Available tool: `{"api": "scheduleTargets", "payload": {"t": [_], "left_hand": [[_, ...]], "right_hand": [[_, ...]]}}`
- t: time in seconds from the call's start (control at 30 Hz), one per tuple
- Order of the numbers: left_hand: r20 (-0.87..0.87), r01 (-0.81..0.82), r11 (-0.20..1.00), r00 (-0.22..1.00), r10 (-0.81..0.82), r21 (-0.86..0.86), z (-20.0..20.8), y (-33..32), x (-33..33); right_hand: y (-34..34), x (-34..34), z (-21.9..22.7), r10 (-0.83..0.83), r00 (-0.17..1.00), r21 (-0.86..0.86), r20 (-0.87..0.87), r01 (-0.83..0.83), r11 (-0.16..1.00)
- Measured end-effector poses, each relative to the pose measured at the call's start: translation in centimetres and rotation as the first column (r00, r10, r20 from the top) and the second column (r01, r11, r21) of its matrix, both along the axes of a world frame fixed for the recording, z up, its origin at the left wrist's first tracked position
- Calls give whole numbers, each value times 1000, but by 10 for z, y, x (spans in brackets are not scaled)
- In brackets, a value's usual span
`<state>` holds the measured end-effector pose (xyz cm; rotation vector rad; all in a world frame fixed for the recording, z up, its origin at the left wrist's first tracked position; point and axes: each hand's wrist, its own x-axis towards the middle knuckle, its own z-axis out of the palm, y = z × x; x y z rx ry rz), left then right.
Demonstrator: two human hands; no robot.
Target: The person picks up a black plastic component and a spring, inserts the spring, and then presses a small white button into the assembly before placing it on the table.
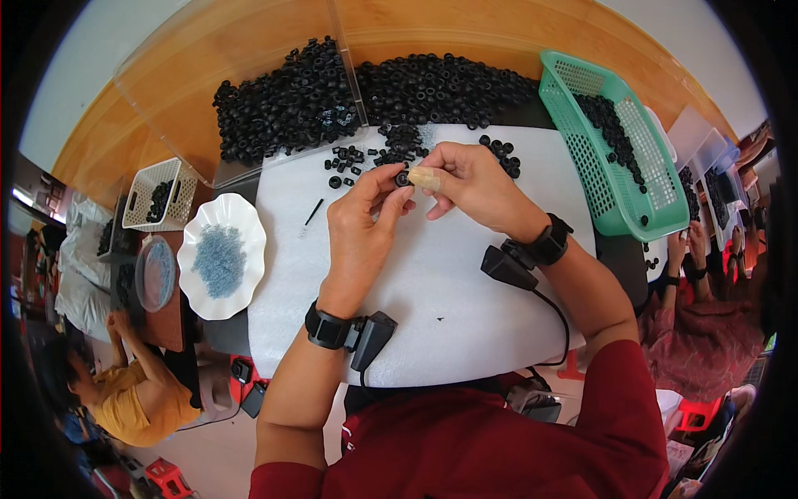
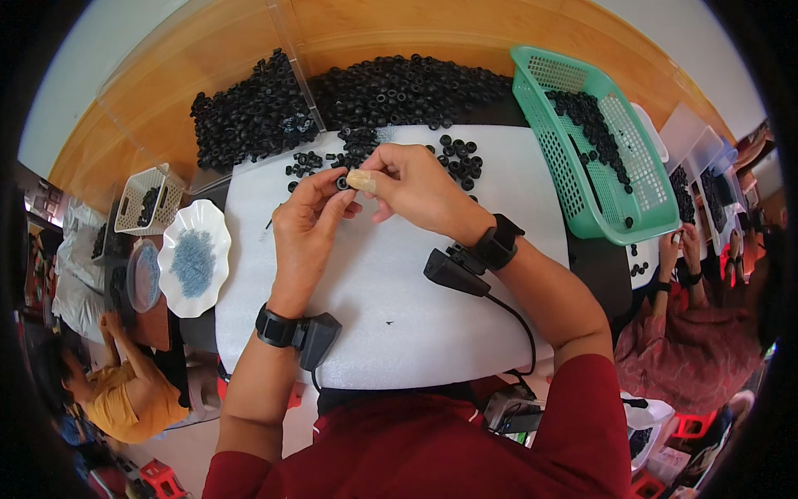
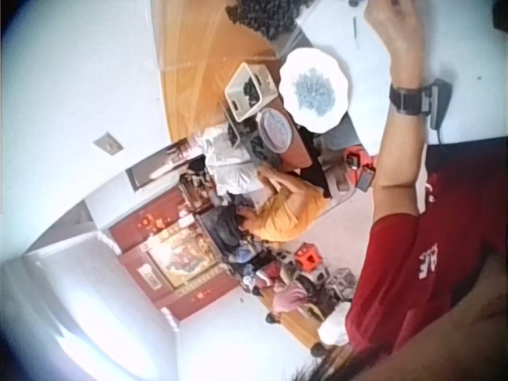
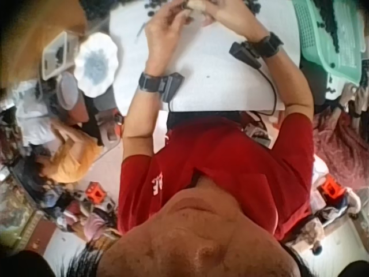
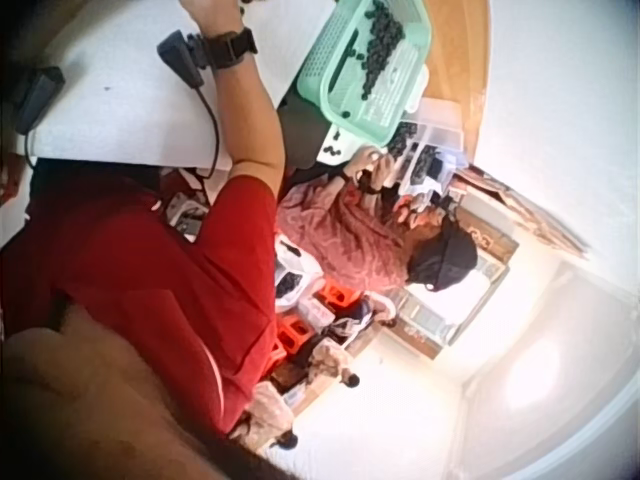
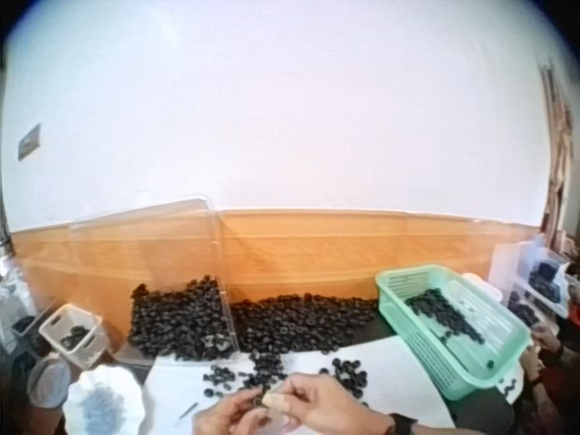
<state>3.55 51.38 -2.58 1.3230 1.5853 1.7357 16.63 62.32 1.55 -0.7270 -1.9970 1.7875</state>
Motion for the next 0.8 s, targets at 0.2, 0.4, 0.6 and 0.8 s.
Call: {"api": "scheduleTargets", "payload": {"t": [0.2,0.4,0.6,0.8], "left_hand": [[-114,-40,999,993,37,-24,1,0,-3],[-106,-19,998,994,25,51,2,1,-5],[226,96,995,969,-102,35,9,-4,-2],[325,131,989,935,-144,60,10,-4,-2]], "right_hand": [[3,2,1,48,998,-77,-26,-50,996],[5,3,0,48,998,-141,-28,-51,989],[4,5,6,45,993,-179,-105,-64,982],[1,6,13,29,996,-127,-78,-39,991]]}}
